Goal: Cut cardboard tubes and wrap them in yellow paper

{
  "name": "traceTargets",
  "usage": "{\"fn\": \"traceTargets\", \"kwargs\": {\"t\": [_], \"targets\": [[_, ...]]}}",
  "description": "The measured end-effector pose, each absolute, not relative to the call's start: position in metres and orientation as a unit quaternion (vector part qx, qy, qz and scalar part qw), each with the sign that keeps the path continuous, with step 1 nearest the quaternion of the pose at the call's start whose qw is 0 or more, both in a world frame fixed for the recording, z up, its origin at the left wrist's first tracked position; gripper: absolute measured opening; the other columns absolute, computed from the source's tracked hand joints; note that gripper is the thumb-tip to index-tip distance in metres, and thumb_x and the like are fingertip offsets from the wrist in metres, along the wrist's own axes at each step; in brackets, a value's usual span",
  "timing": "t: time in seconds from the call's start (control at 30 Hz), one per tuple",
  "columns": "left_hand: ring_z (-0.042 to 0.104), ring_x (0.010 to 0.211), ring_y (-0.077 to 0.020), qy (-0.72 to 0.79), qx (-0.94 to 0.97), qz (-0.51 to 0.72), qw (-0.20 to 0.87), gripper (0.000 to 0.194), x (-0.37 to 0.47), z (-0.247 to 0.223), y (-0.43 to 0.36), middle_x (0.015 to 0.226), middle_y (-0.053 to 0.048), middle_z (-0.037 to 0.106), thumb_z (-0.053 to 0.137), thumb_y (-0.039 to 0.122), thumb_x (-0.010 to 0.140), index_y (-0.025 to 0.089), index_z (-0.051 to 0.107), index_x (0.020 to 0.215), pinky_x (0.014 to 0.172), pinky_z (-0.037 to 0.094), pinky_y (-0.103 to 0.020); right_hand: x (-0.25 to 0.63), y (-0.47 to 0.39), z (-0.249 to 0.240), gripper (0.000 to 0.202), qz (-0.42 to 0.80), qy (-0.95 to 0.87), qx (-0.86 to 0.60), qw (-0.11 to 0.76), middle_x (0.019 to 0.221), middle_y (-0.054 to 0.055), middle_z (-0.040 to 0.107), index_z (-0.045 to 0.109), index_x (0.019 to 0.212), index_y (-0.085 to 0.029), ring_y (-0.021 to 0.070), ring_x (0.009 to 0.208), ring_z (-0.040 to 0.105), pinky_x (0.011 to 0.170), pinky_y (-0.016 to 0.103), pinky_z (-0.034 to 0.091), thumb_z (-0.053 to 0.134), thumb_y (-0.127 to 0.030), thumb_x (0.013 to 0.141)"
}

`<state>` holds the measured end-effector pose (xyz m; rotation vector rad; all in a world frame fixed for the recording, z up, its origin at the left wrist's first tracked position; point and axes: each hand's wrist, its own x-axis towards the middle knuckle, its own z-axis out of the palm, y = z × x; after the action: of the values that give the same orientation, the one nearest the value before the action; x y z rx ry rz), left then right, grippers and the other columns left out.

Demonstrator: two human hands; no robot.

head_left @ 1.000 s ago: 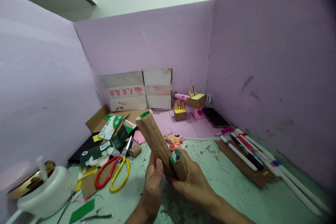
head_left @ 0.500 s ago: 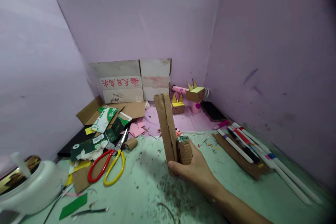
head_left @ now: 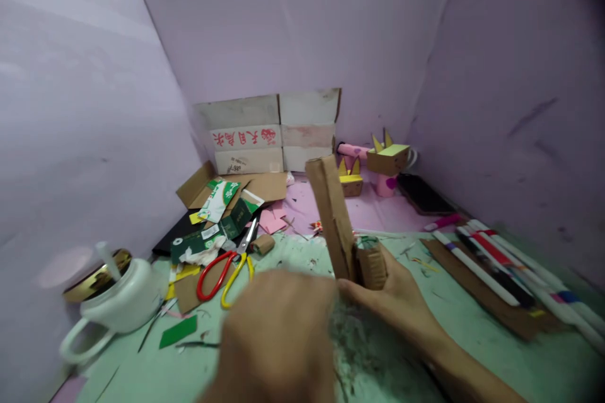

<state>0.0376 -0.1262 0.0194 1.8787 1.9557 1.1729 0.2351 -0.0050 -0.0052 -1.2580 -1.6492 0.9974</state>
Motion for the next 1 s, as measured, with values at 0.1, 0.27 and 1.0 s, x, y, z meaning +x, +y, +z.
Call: {"fn": "traceTargets", "kwargs": {"t": [0.1,0.27,1.0], "targets": [[0.058,0.089,-0.0295,0.766,0.621,0.161,0.037,0.024,0.007,0.033,-0.073,0.091,-0.012,0.062,0.043,0.019,0.081,0.017,0.061,0.097,0.079,0.044,-0.046,0.24,-0.001,0.0,0.038,0.352,-0.683,-0.489,0.412,0.079,-0.002,0.063,0.053,0.098,-0.021,0.0197,0.072,0.06,0.064,0.029,0.047,0.066,-0.024,0.062],[0.058,0.092,-0.0342,0.824,0.563,-0.063,0.004,0.041,-0.032,0.014,-0.045,0.108,-0.015,0.058,0.035,0.013,0.076,0.02,0.056,0.11,0.068,0.045,-0.046,0.247,0.003,0.002,0.048,0.336,-0.688,-0.474,0.434,0.083,-0.002,0.064,0.049,0.11,-0.022,0.0182,0.074,0.06,0.067,0.028,0.046,0.063,-0.02,0.064],[0.021,0.028,0.0006,0.54,0.37,0.589,0.474,0.062,0.05,0.023,-0.044,0.067,0.006,0.057,0.069,0.051,0.06,0.025,0.041,0.109,0.025,0.016,-0.012,0.239,-0.008,0.003,0.028,0.347,-0.71,-0.456,0.409,0.068,-0.006,0.055,0.049,0.086,-0.022,0.0141,0.061,0.053,0.055,0.023,0.04,0.06,-0.013,0.062]]}}
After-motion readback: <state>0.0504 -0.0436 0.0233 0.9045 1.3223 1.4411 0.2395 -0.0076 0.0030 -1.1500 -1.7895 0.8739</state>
